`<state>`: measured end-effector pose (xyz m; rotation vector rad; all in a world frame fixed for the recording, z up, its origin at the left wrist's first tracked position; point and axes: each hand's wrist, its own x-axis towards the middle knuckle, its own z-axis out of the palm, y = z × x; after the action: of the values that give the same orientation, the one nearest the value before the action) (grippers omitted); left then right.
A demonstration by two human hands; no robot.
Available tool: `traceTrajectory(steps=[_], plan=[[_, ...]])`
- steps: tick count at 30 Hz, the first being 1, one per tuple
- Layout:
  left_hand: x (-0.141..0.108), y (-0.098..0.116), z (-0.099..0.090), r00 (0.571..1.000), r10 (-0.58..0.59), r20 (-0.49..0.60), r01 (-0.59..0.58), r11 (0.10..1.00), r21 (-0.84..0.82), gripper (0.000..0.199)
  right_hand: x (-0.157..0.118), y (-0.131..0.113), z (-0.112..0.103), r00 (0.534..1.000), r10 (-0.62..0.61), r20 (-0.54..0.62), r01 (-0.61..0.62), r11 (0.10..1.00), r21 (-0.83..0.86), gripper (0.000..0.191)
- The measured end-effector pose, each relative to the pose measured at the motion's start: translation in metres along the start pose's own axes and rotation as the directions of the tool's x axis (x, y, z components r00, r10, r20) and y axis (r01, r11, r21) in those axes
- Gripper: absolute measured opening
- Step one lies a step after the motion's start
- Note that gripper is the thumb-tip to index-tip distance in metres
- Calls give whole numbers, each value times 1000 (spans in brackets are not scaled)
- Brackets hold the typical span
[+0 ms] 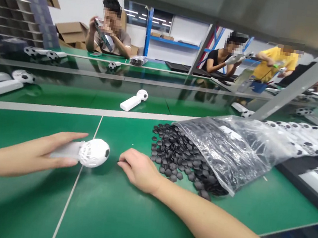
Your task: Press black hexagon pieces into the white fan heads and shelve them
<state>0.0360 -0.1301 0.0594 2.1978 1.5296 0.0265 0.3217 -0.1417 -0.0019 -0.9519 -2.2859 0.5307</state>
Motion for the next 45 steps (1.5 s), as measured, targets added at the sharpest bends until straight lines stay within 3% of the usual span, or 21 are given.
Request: traceTrajectory(steps=[3, 5, 9, 13, 15, 17, 20, 24, 28, 33, 36, 38, 41, 45], plan=[[13, 33, -4, 984, 162, 68, -161, 987, -21, 53, 1, 0, -2, 996, 16, -91, -11, 998, 63, 7], [21, 49, -2, 979, 200, 51, -201, 979, 32, 51, 3, 0, -5, 982, 84, -167, -62, 990, 130, 7], [34, 63, 13, 996, 79, -37, -75, 991, 109, 52, 10, -2, -17, 941, 241, -238, -163, 938, 305, 6], [46, 76, 25, 990, -43, -137, 56, 995, 87, 55, 18, -12, -31, 934, 230, -272, -129, 931, 343, 5], [50, 82, 27, 990, 24, -139, -24, 1000, 5, 54, 19, -16, -34, 934, 198, -297, -102, 945, 310, 5], [53, 83, 27, 980, 182, -82, -189, 978, -88, 56, 17, -20, -36, 939, 154, -308, -74, 963, 258, 6], [53, 79, 29, 944, 329, -16, -328, 937, -120, 62, 10, -23, -35, 969, 56, -240, -18, 987, 158, 7], [50, 78, 34, 952, 296, -73, -299, 954, -34, 59, 2, -28, -36, 995, 1, -96, -2, 1000, -13, 5], [46, 85, 35, 962, 264, -76, -261, 964, 46, 72, 0, -31, -35, 996, 44, -79, -50, 996, -75, 8], [44, 91, 32, 968, 237, -76, -233, 971, 60, 66, 1, -31, -32, 992, 101, -73, -103, 994, -25, 10], [44, 93, 31, 975, 210, -77, -209, 978, 20, 60, 2, -28, -32, 973, 194, -128, -186, 980, 70, 12], [43, 95, 30, 980, 188, -71, -190, 982, -12, 57, 2, -26, -32, 952, 272, -140, -256, 959, 122, 24], [44, 97, 29, 983, 168, -71, -172, 984, -55, 53, 2, -24, -32, 938, 337, -84, -320, 933, 164, 42], [44, 95, 31, 983, 154, -95, -163, 982, -96, 51, 2, -29, -30, 947, 320, -26, -314, 939, 138, 48]])
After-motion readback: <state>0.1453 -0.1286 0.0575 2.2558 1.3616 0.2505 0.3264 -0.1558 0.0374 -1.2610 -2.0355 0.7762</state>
